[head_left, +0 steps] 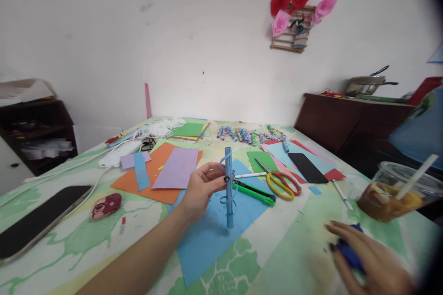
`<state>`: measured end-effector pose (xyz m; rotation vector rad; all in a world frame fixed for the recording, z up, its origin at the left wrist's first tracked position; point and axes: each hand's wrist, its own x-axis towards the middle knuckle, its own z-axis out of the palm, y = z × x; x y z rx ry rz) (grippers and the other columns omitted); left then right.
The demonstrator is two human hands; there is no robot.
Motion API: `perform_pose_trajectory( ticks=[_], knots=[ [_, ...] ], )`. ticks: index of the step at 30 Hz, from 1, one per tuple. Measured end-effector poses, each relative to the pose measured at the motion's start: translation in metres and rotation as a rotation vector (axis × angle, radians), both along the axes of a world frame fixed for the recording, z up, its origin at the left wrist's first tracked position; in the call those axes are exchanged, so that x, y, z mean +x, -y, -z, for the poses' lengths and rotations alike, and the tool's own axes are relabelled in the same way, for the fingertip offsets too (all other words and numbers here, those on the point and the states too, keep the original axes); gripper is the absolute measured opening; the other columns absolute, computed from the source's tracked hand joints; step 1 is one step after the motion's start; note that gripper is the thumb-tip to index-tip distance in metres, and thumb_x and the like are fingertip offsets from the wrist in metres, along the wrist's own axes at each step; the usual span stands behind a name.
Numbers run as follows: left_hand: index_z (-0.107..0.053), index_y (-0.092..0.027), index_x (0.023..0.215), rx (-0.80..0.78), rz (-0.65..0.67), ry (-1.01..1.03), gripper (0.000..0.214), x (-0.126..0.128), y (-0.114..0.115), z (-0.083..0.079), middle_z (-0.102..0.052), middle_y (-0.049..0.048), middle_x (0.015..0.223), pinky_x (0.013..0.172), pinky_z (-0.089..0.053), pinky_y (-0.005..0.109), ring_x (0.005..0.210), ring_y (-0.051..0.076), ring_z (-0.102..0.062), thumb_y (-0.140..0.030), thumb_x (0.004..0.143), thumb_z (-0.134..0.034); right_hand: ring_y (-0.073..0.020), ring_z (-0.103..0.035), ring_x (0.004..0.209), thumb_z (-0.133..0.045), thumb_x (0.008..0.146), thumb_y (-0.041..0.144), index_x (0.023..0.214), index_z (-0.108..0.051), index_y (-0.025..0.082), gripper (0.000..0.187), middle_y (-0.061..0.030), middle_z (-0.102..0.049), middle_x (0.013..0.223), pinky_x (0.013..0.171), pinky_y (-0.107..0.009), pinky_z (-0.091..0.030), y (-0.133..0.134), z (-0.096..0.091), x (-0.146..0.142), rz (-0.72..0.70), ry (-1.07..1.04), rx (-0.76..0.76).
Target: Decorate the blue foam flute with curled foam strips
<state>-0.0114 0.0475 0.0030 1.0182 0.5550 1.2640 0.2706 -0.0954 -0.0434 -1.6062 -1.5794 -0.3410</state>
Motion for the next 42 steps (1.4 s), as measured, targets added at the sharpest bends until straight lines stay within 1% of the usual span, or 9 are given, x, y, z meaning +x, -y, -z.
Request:
perform_pose_trajectory(
  ticks=[2,5,7,9,13,16,26,31,42],
  knots=[
    [-0.062,-0.014,0.088,0.01,0.001,-0.012,0.032,0.0,0.001,0.0,-0.072,0.0063,0.083,0.068,-0.051,0.027,0.075,0.017,-0.067,-0.016,0.061,-0.079,-0.0257,-0.062,0.088,-0.054,0.081,0.038,0.099,-0.063,0.022,0.025,-0.0092,-0.067,0.1,0.075,-0.037,-0.048,-0.014,-0.018,-0.049,-0.096,-0.13,-0.042],
    [-0.063,-0.013,0.086,0.02,-0.004,-0.03,0.031,0.001,0.003,-0.001,-0.072,0.0066,0.082,0.068,-0.052,0.027,0.075,0.018,-0.067,-0.016,0.059,-0.08,-0.0195,-0.063,0.074,-0.054,0.083,0.036,0.091,-0.061,0.019,0.02,-0.0067,-0.068,0.084,0.064,-0.029,-0.05,-0.038,-0.043,-0.116,-0.251,-0.329,-0.071],
    [-0.064,-0.013,0.085,0.023,-0.015,-0.04,0.031,0.001,0.004,-0.002,-0.072,0.0069,0.082,0.068,-0.052,0.027,0.075,0.018,-0.067,-0.016,0.058,-0.081,-0.0177,-0.062,0.069,-0.055,0.082,0.036,0.09,-0.06,0.019,0.019,-0.0046,-0.067,0.076,0.063,-0.028,-0.05,-0.054,-0.053,-0.144,-0.294,-0.465,-0.07],
    [-0.065,-0.013,0.084,0.029,-0.037,-0.052,0.031,0.001,0.004,-0.002,-0.072,0.007,0.082,0.068,-0.052,0.026,0.076,0.019,-0.067,-0.016,0.057,-0.081,-0.0168,-0.061,0.065,-0.059,0.078,0.033,0.09,-0.058,0.018,0.019,-0.003,-0.066,0.071,0.063,-0.028,-0.05,-0.068,-0.057,-0.157,-0.321,-0.583,-0.085],
    [-0.065,-0.013,0.085,0.066,-0.066,-0.076,0.031,0.0,0.002,0.002,-0.073,0.0074,0.084,0.071,-0.052,0.029,0.081,0.021,-0.068,-0.015,0.058,-0.08,-0.0155,-0.061,0.062,-0.06,0.075,0.028,0.085,-0.06,0.016,0.016,-0.0031,-0.066,0.068,0.061,-0.027,-0.051,-0.082,-0.053,-0.159,-0.407,-0.844,-0.136],
    [-0.065,-0.014,0.087,0.099,-0.064,-0.093,0.03,-0.001,0.0,0.005,-0.072,0.0073,0.086,0.074,-0.052,0.03,0.084,0.022,-0.067,-0.015,0.06,-0.079,-0.0163,-0.062,0.065,-0.06,0.075,0.028,0.083,-0.064,0.015,0.015,-0.0051,-0.068,0.072,0.063,-0.028,-0.051,-0.083,-0.049,-0.158,-0.402,-0.909,-0.128],
    [-0.063,-0.014,0.085,0.131,-0.058,-0.1,0.027,-0.001,0.0,0.006,-0.07,0.005,0.086,0.074,-0.05,0.028,0.082,0.02,-0.066,-0.014,0.062,-0.078,-0.0162,-0.061,0.067,-0.057,0.077,0.025,0.079,-0.065,0.017,0.012,-0.0035,-0.067,0.072,0.064,-0.028,-0.049,-0.083,-0.049,-0.162,-0.309,-0.796,-0.053],
    [-0.062,-0.015,0.086,0.138,-0.066,-0.104,0.028,-0.002,-0.001,0.008,-0.068,0.0042,0.088,0.074,-0.05,0.029,0.082,0.018,-0.064,-0.014,0.063,-0.077,-0.0163,-0.061,0.068,-0.057,0.077,0.025,0.079,-0.065,0.017,0.012,-0.0035,-0.067,0.072,0.066,-0.028,-0.049,-0.083,-0.048,-0.164,-0.331,-0.812,-0.029],
    [-0.059,-0.015,0.086,0.18,-0.082,-0.128,0.029,-0.004,-0.002,0.01,-0.061,0.0013,0.081,0.073,-0.048,0.028,0.079,0.015,-0.059,-0.013,0.063,-0.076,-0.0164,-0.063,0.065,-0.058,0.076,0.025,0.079,-0.065,0.018,0.011,-0.0028,-0.067,0.07,0.06,-0.027,-0.05,-0.084,-0.042,-0.168,-0.384,-0.819,-0.012]
  ],
)
